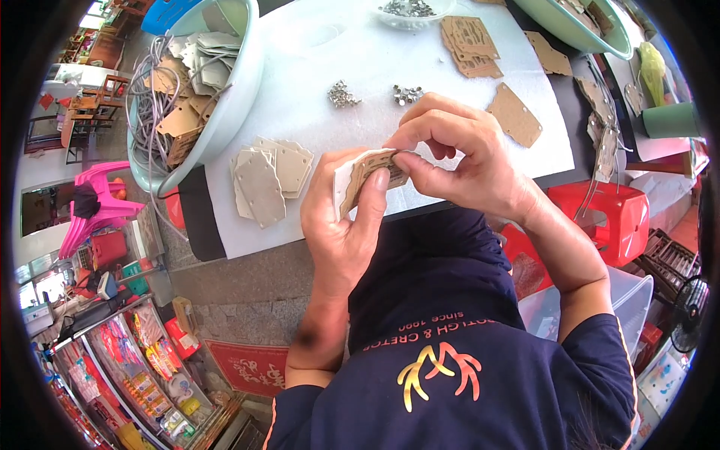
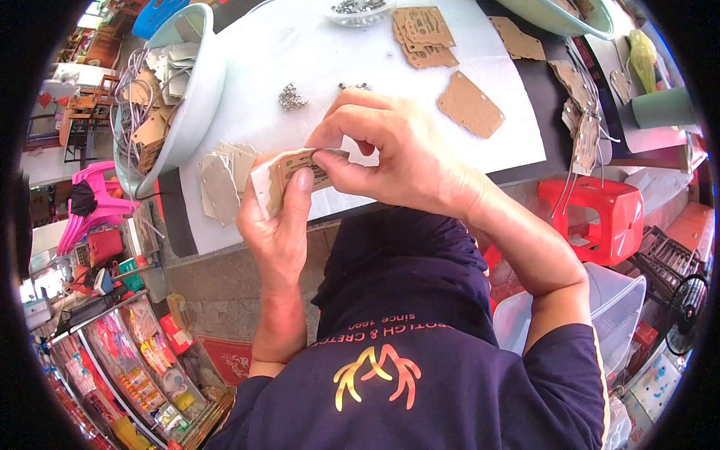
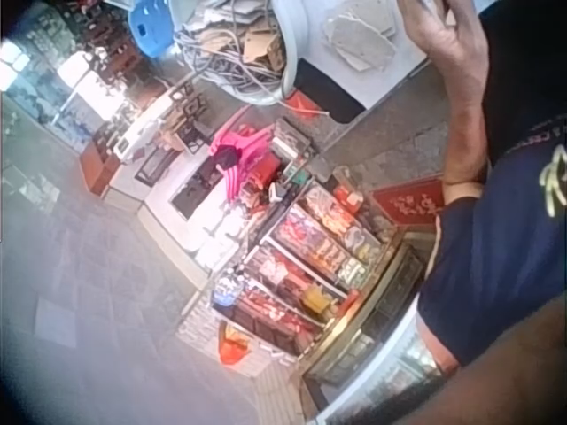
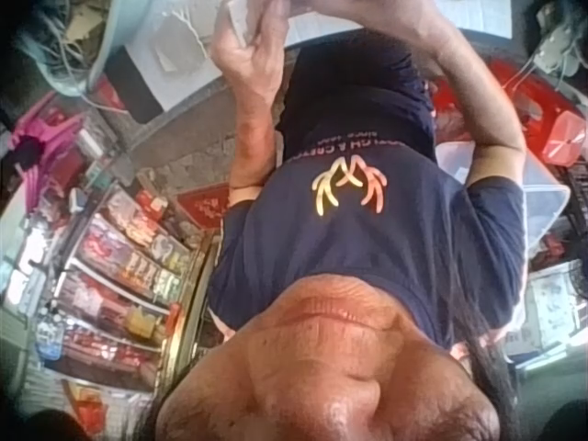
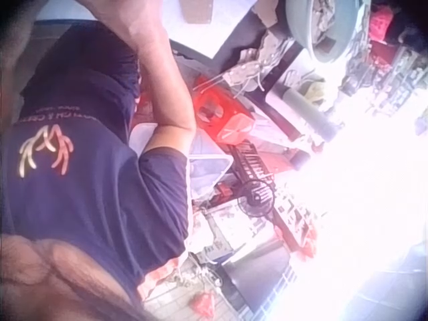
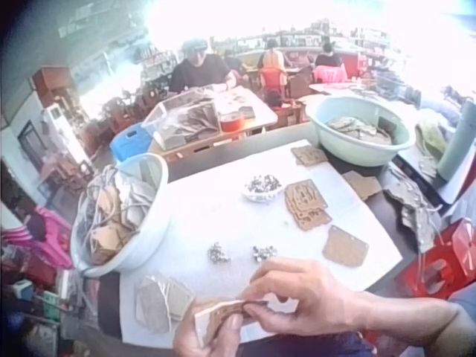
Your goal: Aligning leather shoe tags and pressing metal studs through pre-punched holes to assemble components.
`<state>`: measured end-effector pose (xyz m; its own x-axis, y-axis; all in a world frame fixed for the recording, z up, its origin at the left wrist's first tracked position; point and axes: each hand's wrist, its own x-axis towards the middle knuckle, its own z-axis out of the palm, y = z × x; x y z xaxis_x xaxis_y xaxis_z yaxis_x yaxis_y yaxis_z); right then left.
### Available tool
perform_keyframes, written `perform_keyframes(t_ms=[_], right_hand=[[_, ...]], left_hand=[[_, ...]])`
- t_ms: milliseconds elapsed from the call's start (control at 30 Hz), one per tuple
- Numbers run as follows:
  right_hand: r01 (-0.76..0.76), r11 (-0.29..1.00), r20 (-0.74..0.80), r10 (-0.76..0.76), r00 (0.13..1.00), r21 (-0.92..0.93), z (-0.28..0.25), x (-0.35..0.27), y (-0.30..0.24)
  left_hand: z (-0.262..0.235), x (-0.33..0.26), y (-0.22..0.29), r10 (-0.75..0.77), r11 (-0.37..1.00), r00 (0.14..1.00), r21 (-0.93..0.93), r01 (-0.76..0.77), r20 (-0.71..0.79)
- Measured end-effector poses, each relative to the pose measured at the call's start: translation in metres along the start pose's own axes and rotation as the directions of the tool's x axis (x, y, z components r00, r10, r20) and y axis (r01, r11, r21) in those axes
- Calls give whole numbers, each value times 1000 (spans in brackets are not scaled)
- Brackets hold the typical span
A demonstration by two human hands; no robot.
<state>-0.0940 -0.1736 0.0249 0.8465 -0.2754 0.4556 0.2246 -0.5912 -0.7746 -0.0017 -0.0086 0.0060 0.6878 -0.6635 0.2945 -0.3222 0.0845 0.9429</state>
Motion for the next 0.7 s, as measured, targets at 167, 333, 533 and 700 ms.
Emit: perform_keyframes(t_ms=[167, 333, 533, 700], right_hand=[[-130, 991, 121, 125, 985, 33, -5, 3, 0], [-90, 994, 136, 82, 987, 54, -2, 1, 9], [-182, 978, 176, 162, 971, 105, -2, 0, 8], [-288, 949, 221, 256, 941, 127, -5, 4, 3]], left_hand=[[2, 2, -2, 41, 999, 998, -15, -40, 42], [2, 1, -2, -3, 998, 998, -65, 7, 66], [3, 1, -5, -24, 996, 998, -81, 28, 49], [3, 1, -4, -85, 983, 996, -159, 90, 35]])
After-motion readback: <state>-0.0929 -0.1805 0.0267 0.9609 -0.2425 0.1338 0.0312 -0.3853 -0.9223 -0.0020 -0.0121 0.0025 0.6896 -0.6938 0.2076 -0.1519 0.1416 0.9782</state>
